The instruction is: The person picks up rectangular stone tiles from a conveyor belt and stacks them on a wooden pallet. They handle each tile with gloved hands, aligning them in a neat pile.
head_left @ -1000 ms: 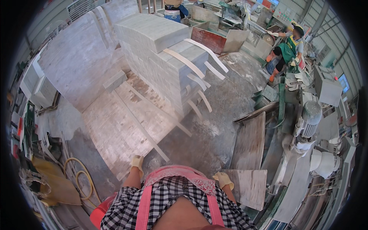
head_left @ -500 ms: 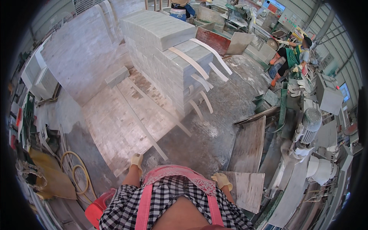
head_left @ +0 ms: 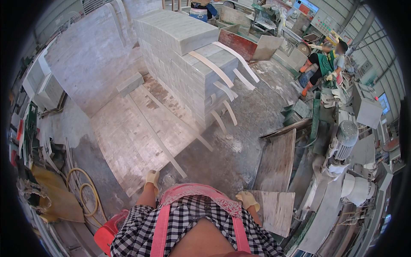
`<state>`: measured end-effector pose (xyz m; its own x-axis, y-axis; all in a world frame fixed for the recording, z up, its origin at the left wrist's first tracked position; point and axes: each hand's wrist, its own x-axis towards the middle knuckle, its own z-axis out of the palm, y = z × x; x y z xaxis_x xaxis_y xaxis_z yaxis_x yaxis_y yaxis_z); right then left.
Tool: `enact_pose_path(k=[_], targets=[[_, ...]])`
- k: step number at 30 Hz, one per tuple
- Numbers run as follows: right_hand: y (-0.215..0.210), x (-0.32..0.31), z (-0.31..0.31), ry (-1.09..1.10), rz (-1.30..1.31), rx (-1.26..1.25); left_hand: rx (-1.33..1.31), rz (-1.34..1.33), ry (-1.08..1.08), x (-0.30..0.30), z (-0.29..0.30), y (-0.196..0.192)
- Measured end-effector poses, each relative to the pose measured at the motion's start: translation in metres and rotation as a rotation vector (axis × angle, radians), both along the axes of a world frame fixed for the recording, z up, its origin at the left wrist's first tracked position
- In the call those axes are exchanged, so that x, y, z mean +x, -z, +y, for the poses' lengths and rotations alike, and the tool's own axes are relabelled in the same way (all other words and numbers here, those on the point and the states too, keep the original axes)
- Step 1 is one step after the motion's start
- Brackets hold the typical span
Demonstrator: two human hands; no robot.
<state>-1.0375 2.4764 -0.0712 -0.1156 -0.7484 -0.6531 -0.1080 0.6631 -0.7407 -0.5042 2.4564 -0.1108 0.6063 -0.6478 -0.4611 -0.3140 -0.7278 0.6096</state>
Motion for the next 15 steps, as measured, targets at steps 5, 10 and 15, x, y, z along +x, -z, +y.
enact_pose_path(k=[5,10,15], targets=[[-0.005,0.002,-0.001,0.008,-0.02,0.004,-0.017,0.01,-0.008,0.002,0.001,0.007],[-0.005,0.005,-0.003,0.047,-0.045,0.033,0.01,0.04,-0.005,0.008,0.002,0.02],[0.004,0.004,-0.002,0.072,-0.044,0.013,-0.005,0.015,0.018,0.003,0.002,0.007]])
